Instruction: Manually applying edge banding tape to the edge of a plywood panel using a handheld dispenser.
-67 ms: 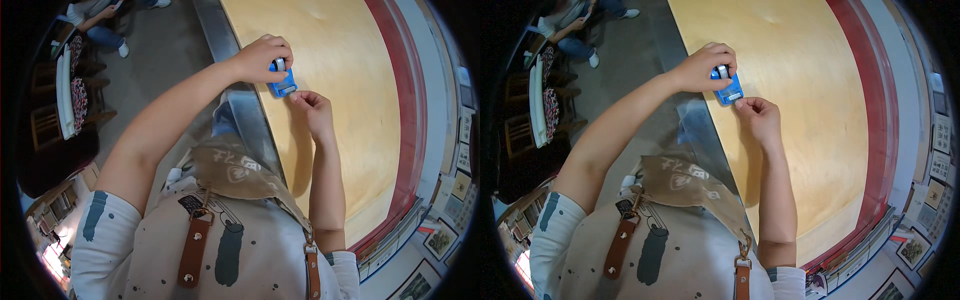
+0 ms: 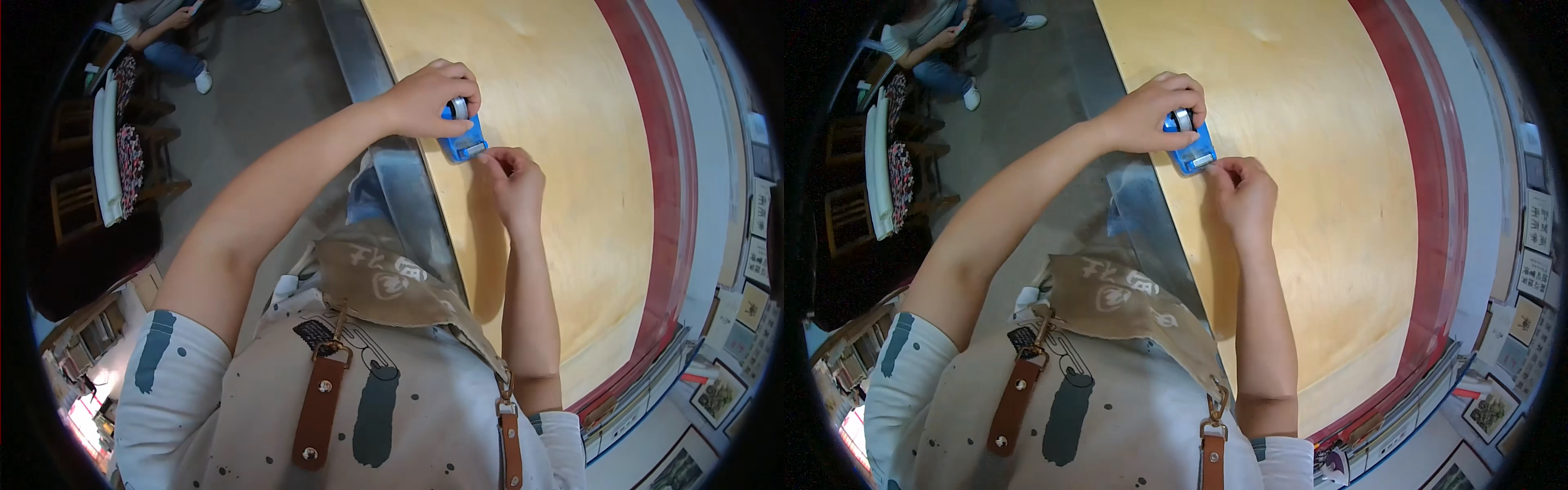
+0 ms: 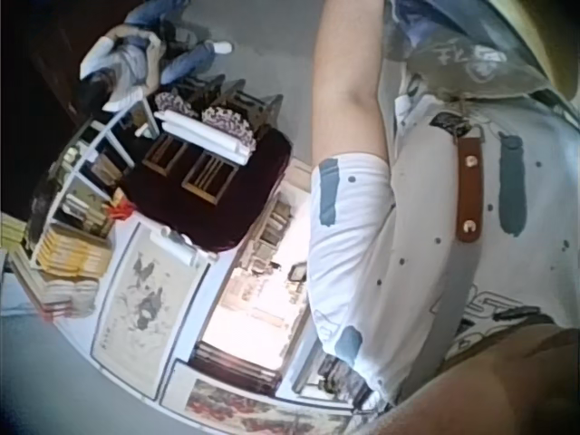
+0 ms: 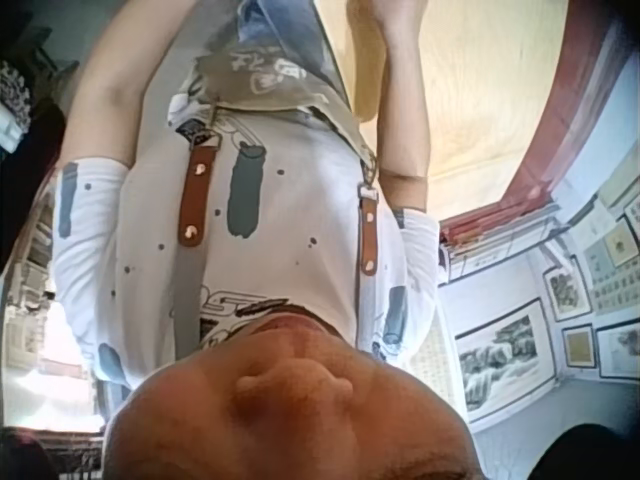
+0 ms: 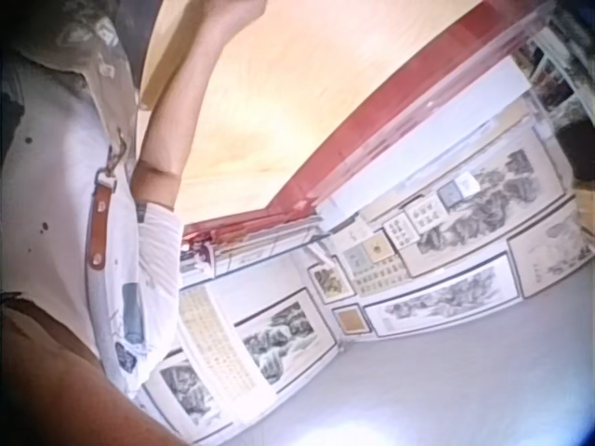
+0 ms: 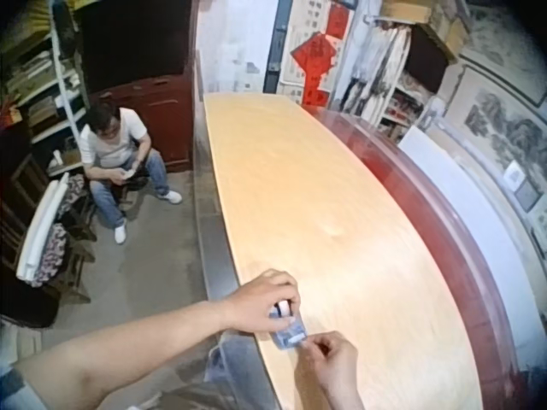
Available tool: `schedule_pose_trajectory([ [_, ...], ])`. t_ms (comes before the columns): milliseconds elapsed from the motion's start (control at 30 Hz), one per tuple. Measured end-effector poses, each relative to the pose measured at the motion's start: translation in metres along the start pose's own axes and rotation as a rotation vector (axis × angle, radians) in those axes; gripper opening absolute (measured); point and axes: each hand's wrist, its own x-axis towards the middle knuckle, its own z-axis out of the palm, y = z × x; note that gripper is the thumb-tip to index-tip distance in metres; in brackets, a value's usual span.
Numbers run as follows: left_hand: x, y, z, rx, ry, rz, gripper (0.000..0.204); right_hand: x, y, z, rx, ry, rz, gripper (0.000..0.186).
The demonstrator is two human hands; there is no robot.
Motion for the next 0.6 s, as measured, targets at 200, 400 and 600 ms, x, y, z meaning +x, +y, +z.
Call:
schedule_pose_trajectory([
  [200,0.013,-0.029,-0.011,0.053,0.068,0.032,0.019,0.005,0.010,0.027,0.100,-0.137,-0.187,0.010],
  [400,0.025,-0.051,-0.042,0.069,0.084,-0.035,0.019,0.019,-0.008,0.055,-0.111,-0.042,-0.371,0.010],
  [600,0.026,-0.054,-0.042,0.089,0.091,-0.020,0.020,0.022,-0.012,0.058,-0.114,-0.020,-0.209,0.023],
])
